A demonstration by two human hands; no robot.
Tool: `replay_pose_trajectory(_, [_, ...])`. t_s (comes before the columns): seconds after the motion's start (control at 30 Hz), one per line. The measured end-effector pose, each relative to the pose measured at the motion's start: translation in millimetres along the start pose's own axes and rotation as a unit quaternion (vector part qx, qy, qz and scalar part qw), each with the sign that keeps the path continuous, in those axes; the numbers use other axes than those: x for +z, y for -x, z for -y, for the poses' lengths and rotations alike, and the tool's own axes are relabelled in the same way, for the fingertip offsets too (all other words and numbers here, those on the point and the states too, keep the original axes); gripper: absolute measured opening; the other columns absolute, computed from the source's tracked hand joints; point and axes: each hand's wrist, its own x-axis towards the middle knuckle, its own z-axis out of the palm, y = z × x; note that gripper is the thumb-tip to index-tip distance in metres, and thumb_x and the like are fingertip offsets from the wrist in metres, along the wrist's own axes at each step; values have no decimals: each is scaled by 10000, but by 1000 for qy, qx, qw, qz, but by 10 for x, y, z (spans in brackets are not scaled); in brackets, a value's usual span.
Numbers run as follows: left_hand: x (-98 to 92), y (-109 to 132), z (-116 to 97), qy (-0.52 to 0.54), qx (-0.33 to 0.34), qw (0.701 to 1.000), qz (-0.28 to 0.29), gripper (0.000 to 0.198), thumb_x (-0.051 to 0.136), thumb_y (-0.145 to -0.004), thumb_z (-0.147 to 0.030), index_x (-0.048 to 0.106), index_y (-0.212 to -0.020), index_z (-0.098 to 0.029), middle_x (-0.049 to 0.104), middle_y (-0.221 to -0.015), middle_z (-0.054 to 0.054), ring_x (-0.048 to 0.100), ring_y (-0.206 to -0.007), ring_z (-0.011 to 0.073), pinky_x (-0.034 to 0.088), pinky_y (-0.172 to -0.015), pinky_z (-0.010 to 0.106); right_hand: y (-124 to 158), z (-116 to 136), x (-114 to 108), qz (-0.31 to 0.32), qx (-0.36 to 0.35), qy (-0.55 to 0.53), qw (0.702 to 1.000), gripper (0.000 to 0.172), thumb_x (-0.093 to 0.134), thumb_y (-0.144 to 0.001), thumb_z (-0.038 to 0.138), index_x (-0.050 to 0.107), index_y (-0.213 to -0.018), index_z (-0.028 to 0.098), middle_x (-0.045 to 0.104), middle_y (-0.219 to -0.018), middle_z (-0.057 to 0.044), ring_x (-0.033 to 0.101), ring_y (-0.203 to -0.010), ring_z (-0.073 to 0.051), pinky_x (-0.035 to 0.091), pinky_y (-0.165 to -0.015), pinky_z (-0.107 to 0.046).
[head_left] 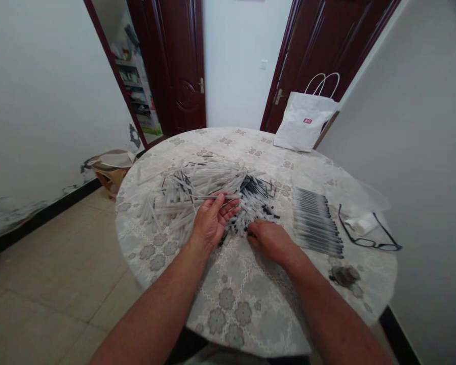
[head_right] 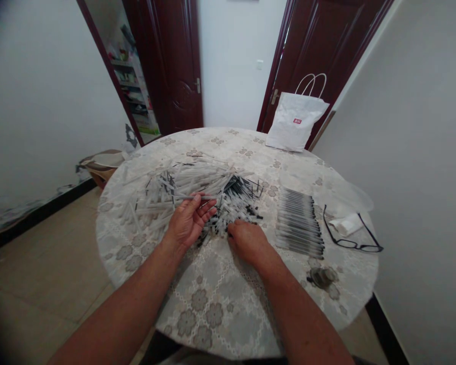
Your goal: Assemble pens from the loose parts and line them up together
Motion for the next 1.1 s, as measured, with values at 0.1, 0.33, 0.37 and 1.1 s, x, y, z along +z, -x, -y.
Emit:
replay_pose_trajectory(0.1, [-6, 0, 15, -7, -3, 1000, -1, 273, 798, -823, -290, 644, -998, -149, 766, -952, 78, 762, -867, 215, 627, -764, 337, -18, -24, -5, -73, -13, -75, 994, 111, 542, -910, 228, 647, -916, 192, 686, -891, -81, 633, -798, -206, 397, -694, -293])
replay_pose_trajectory(0.33, [-18, 3, 48, -28, -30, 999, 23, 249, 810, -794, -237, 668, -973, -139, 766, -987, 91, 759, -886, 226, 622, -778, 349, -116, -54, 23, -225, 114, -527, 812, 152, 584, -862, 350, 604, -925, 214, 701, -768, -8, 541, -517, -127, 416, -492, -247])
replay_pose_trajectory(0.37, [-15, 7, 52, -33, -36, 998, 29, 244, 809, -792, -229, 673, -972, -137, 766, -997, 95, 759, -889, 228, 621, -782, 349, -135, -52, 39, -221, 124, -582, 772, 179, 601, -850, 370, 601, -937, 213, 714, -780, -8, 529, -485, -117, 404, -454, -238])
replay_pose_trajectory(1.1, [9, 50, 84, -88, -51, 992, 68, 270, 826, -780, -271, 719, -989, -137, 776, -991, 119, 759, -899, 233, 620, -801, 351, -181, 19, 121, -239, 102, -654, 710, 305, 747, -804, 422, 668, -999, 202, 666, -716, 15, 577, -563, -124, 480, -491, -230])
